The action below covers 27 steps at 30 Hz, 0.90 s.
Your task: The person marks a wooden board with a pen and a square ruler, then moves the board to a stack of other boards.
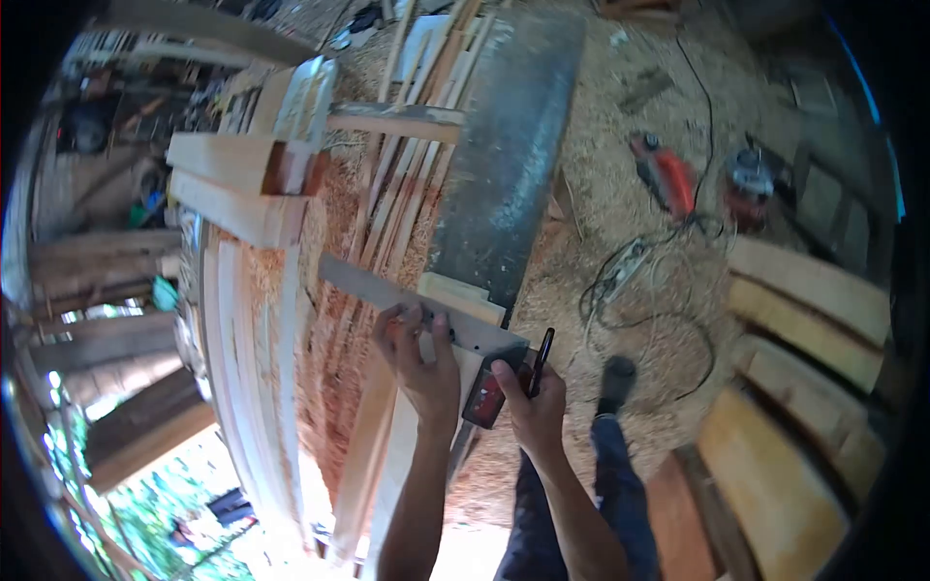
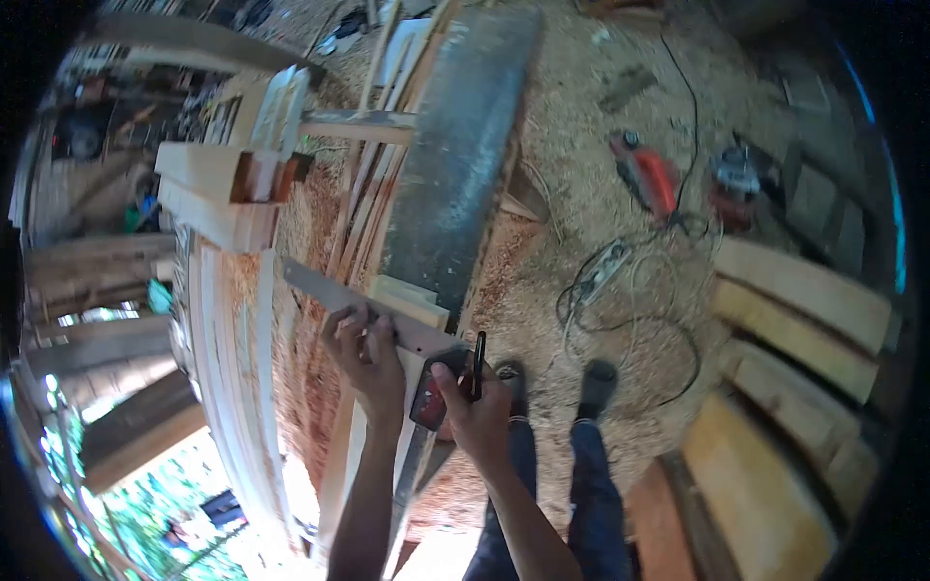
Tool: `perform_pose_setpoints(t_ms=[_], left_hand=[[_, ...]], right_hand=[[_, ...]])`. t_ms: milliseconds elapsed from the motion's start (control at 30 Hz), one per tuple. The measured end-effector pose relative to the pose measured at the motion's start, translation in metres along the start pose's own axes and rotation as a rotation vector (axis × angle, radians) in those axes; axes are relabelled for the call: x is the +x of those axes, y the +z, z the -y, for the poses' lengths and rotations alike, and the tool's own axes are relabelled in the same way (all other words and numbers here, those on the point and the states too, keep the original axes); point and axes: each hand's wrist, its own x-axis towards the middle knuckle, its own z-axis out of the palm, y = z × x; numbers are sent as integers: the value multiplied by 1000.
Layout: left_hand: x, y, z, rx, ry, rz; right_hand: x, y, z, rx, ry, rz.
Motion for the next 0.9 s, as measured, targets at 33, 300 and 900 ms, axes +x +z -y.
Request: perform_pose_setpoints(t_ms=[33,300,900], left_hand=[[0,-4,-8,45,-56,-22],[23,-26,10,-566,-735,250],[25,-44,35,-741,-824,411]], right_hand=[[1,1,8,54,-2,-8],[7,-5,-1,251,-24,113],[-12,12,-25,337,5,-7]])
